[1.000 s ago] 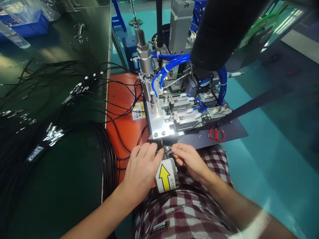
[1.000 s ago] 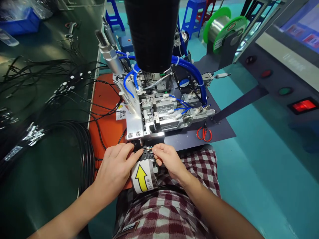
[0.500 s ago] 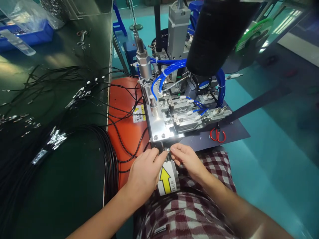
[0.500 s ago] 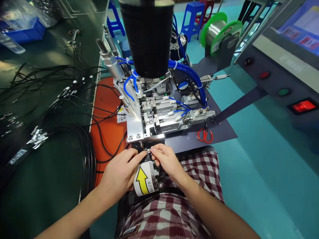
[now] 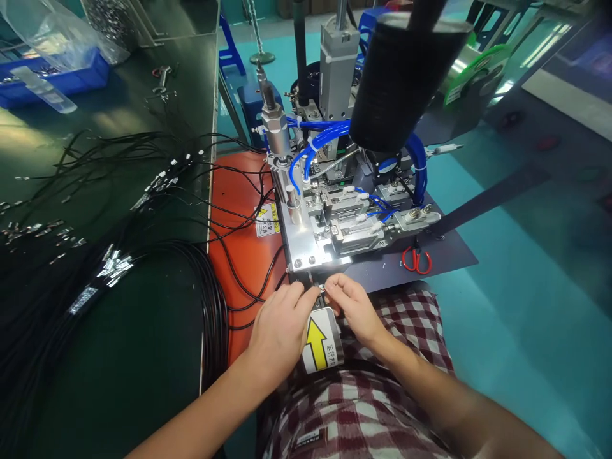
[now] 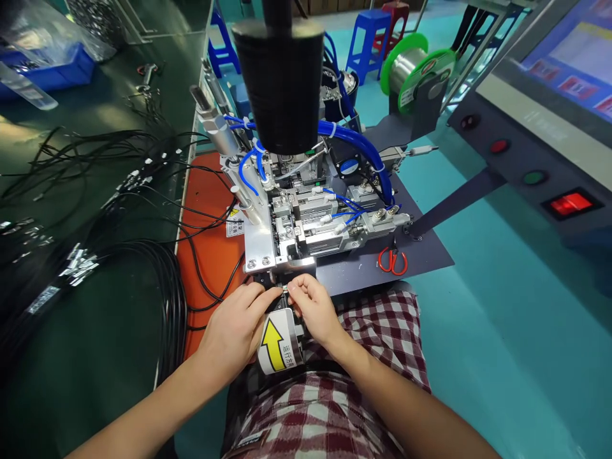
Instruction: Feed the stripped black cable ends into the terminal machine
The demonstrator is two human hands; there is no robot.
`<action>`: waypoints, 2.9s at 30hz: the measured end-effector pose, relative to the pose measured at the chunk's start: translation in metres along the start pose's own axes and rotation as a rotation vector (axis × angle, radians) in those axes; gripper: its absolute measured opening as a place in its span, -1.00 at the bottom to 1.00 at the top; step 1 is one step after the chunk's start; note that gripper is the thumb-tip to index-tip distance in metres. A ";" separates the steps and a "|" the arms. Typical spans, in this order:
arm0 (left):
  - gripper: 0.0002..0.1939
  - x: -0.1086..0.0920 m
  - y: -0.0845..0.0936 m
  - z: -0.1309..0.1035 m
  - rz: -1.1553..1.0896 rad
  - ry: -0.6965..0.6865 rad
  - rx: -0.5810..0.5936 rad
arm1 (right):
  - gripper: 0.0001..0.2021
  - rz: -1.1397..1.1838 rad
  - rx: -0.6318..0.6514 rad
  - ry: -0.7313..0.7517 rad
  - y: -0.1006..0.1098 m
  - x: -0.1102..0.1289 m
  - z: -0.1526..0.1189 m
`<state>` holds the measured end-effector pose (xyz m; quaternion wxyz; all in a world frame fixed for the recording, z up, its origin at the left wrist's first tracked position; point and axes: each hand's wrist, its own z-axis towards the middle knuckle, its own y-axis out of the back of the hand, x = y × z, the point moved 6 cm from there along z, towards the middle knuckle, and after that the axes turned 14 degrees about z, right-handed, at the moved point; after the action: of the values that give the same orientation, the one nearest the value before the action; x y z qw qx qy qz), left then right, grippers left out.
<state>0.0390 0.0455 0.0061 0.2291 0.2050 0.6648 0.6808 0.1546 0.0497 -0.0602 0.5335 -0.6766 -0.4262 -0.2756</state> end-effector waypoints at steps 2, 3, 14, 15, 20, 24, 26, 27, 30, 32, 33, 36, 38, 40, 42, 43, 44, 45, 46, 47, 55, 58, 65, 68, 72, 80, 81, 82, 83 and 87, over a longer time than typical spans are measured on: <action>-0.66 0.003 0.003 0.000 -0.050 0.009 -0.042 | -0.69 0.049 -0.017 0.022 0.001 0.000 0.000; -0.65 0.006 0.004 -0.001 -0.083 0.016 -0.064 | -0.69 0.073 -0.017 0.025 0.001 -0.001 0.001; -0.62 0.011 0.006 -0.010 -0.177 0.015 -0.075 | -0.67 0.051 0.049 0.063 0.002 0.000 0.005; -0.62 0.011 0.006 -0.009 -0.179 0.010 -0.079 | -0.66 0.042 0.049 0.065 0.002 0.001 0.005; -0.61 0.012 0.004 -0.007 -0.185 -0.026 -0.118 | -0.67 0.035 0.026 0.041 0.004 0.003 0.005; -0.63 0.010 0.003 -0.009 -0.141 -0.042 -0.153 | -0.66 0.088 0.038 -0.022 0.001 0.001 0.006; -0.64 0.010 0.003 -0.010 -0.138 -0.047 -0.169 | -0.66 0.091 0.039 -0.028 0.000 0.003 0.006; -0.64 0.010 0.004 -0.011 -0.141 -0.044 -0.174 | -0.66 0.088 0.038 -0.024 0.000 0.004 0.006; -0.63 0.011 0.004 -0.010 -0.174 -0.027 -0.175 | -0.64 0.073 0.033 -0.015 0.000 0.008 0.006; -0.62 0.012 0.004 -0.010 -0.193 -0.019 -0.168 | -0.63 0.079 0.029 -0.030 0.000 0.008 0.005; -0.62 0.012 0.004 -0.009 -0.194 -0.018 -0.162 | -0.63 0.086 0.028 -0.043 0.000 0.007 0.005; -0.62 0.011 0.003 -0.009 -0.180 -0.010 -0.133 | -0.63 0.106 0.034 -0.091 -0.002 0.004 0.004; -0.61 0.011 0.003 -0.008 -0.164 -0.006 -0.117 | -0.62 0.104 0.042 -0.104 -0.002 0.004 0.004; -0.62 0.009 0.003 -0.008 -0.137 -0.023 -0.114 | -0.61 0.092 0.045 -0.094 -0.003 0.005 0.004; -0.62 0.007 0.003 -0.008 -0.106 -0.049 -0.112 | -0.60 0.076 0.040 -0.070 -0.002 0.006 0.004; -0.62 0.007 0.002 -0.007 -0.093 -0.053 -0.109 | -0.59 0.068 0.036 -0.058 -0.002 0.006 0.005; -0.62 0.007 0.002 -0.007 -0.082 -0.050 -0.103 | -0.59 0.060 0.032 -0.048 -0.001 0.005 0.005; -0.61 0.007 0.001 -0.007 -0.073 -0.040 -0.092 | -0.59 0.053 0.027 -0.039 -0.001 0.004 0.005; -0.60 0.007 0.001 -0.006 -0.068 -0.027 -0.080 | -0.60 0.048 0.019 -0.033 -0.001 0.001 0.005; -0.59 0.008 0.000 -0.006 -0.064 -0.013 -0.066 | -0.62 0.038 0.006 -0.016 0.000 -0.001 0.004; -0.60 0.006 -0.004 -0.004 -0.065 0.041 -0.062 | -0.65 -0.056 -0.047 0.170 -0.001 -0.005 0.000; -0.60 0.013 0.000 -0.016 -0.127 0.035 -0.123 | -0.65 -0.046 -0.017 0.152 -0.001 -0.004 0.001; -0.50 0.023 -0.001 -0.066 0.041 0.080 -0.169 | -0.62 -0.036 -0.009 0.133 0.001 -0.004 0.001; -0.48 0.020 -0.005 -0.070 0.129 0.110 -0.154 | -0.60 -0.029 -0.019 0.119 0.000 -0.003 0.002; -0.49 0.018 -0.007 -0.069 0.178 0.123 -0.148 | -0.57 -0.011 -0.032 0.092 0.007 -0.002 0.003; -0.55 0.030 0.001 -0.054 0.129 0.154 -0.145 | -0.54 0.010 -0.249 0.057 0.062 -0.005 -0.024; -0.56 0.035 0.003 -0.047 0.106 0.159 -0.138 | -0.54 0.007 -0.259 0.050 0.066 -0.006 -0.028; -0.57 0.039 0.006 -0.040 0.081 0.160 -0.126 | -0.54 0.005 -0.263 0.045 0.067 -0.006 -0.032; -0.58 0.043 0.008 -0.033 0.060 0.162 -0.116 | -0.55 0.004 -0.263 0.043 0.068 -0.006 -0.035; -0.58 0.052 0.010 -0.021 0.055 0.172 -0.089 | -0.57 -0.002 -0.264 0.043 0.065 0.000 -0.043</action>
<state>-0.0159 0.0584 0.0141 0.1615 0.1534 0.6451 0.7309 0.2148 0.0040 -0.0798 0.4485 -0.7344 -0.3755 -0.3441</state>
